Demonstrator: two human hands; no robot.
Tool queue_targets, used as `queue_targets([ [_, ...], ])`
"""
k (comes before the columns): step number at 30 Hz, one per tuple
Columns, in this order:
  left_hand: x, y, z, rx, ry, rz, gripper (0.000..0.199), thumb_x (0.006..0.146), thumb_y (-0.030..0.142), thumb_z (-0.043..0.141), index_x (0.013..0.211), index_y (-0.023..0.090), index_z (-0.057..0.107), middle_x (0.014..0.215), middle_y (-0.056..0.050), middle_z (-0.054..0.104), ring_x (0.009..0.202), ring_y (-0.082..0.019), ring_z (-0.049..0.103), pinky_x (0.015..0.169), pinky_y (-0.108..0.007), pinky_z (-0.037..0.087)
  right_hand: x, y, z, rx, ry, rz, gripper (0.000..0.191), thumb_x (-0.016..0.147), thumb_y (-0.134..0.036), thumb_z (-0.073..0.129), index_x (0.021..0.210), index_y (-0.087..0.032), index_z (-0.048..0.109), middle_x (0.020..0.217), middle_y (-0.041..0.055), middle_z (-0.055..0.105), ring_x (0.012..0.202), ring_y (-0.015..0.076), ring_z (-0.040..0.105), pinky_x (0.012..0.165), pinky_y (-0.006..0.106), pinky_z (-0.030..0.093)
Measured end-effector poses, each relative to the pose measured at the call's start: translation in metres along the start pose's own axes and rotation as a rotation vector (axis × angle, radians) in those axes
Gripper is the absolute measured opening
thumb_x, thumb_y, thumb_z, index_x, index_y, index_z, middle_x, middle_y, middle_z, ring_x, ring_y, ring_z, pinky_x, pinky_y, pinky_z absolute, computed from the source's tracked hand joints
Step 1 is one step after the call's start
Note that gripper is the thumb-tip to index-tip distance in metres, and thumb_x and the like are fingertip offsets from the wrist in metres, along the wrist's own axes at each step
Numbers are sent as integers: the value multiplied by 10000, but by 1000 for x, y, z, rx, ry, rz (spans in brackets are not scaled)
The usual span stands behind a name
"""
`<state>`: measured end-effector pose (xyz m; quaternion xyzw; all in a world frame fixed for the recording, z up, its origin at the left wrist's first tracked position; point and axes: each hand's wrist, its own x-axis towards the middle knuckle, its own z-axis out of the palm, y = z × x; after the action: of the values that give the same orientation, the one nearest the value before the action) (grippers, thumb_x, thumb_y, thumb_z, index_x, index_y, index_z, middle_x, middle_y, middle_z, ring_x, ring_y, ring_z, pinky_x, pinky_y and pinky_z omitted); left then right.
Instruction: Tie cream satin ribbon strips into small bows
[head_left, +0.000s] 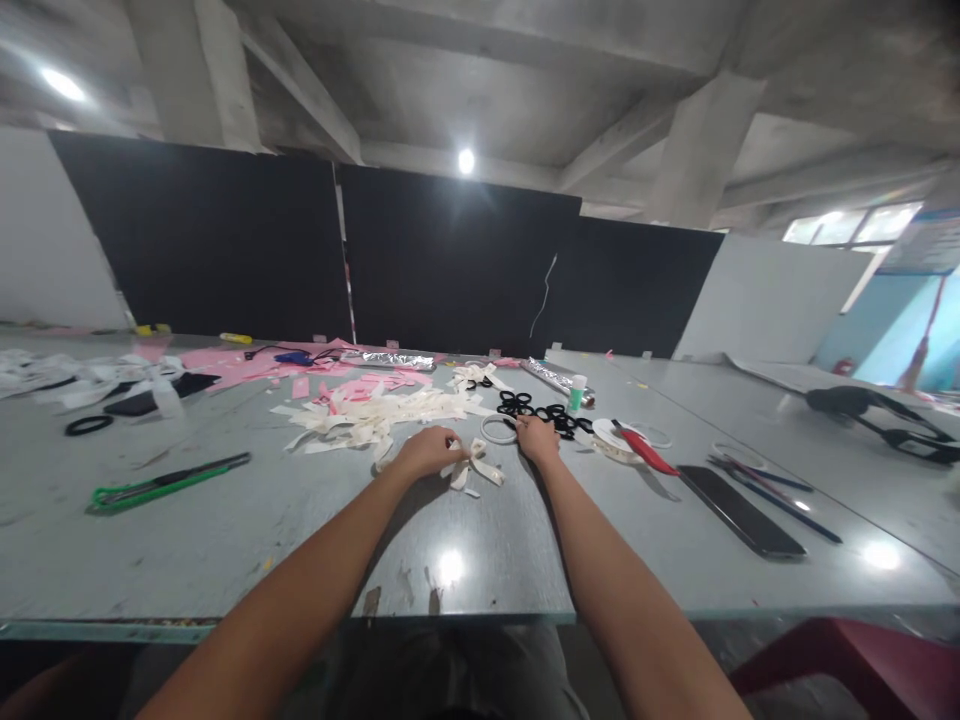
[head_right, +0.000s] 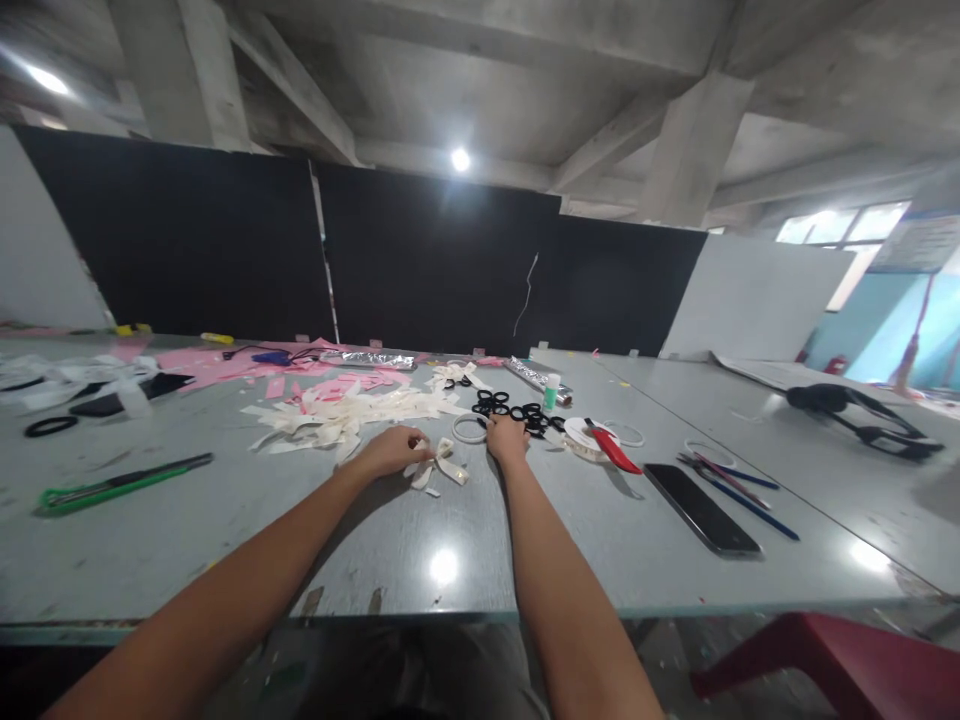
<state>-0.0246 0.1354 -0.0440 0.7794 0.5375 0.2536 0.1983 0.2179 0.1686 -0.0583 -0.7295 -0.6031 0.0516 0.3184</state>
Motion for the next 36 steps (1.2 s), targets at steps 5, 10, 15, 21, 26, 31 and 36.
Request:
queue_targets([
  [5,0,-1,3,-114,19,-27,256,643,408,668,772,188,669,670,-13,633,591,-157,552,542,-237,335,6,-3,-13,337,270,-84,294,810,-314,500,920,-139,709,971,122,689,910,235,593,822,342,423],
  [10,5,-1,8,-612,76,-65,235,658,309,678,796,142,586,604,-4,590,544,-129,545,530,-232,399,1,-21,-17,787,198,-130,307,722,-363,547,909,-136,633,712,37,634,492,130,506,473,253,416],
  [15,4,0,4,-935,7,-163,444,609,243,753,993,125,563,681,-22,635,555,-117,576,562,-250,471,-20,-44,-8,807,-40,-279,305,675,-356,613,918,-172,619,691,-7,611,430,86,440,388,204,348],
  [21,4,-7,1,-1030,-81,-162,467,633,199,736,1059,118,561,717,-34,640,605,-131,612,612,-265,506,-35,-54,5,618,-265,-402,217,693,-336,634,827,-170,676,619,-14,617,453,91,460,453,208,359],
  [26,0,-4,-1,-994,-119,-149,479,647,229,736,1078,113,563,699,-30,637,556,-111,584,535,-221,452,-34,-52,12,622,-252,-402,163,697,-274,637,807,-161,677,622,-4,629,511,105,514,484,202,383],
  [31,0,-2,-3,-990,-163,-162,478,584,236,795,1005,116,603,700,-40,654,599,-140,621,615,-274,502,-35,-50,19,701,-320,-283,132,708,-257,629,781,-149,648,632,4,644,486,101,520,431,188,397],
  [36,4,-6,-2,-1002,-190,-202,546,510,141,817,1016,124,614,683,-24,661,589,-139,625,655,-292,518,-35,-49,24,701,-369,-245,114,718,-257,622,760,-151,630,577,-11,616,420,90,470,391,191,377],
])
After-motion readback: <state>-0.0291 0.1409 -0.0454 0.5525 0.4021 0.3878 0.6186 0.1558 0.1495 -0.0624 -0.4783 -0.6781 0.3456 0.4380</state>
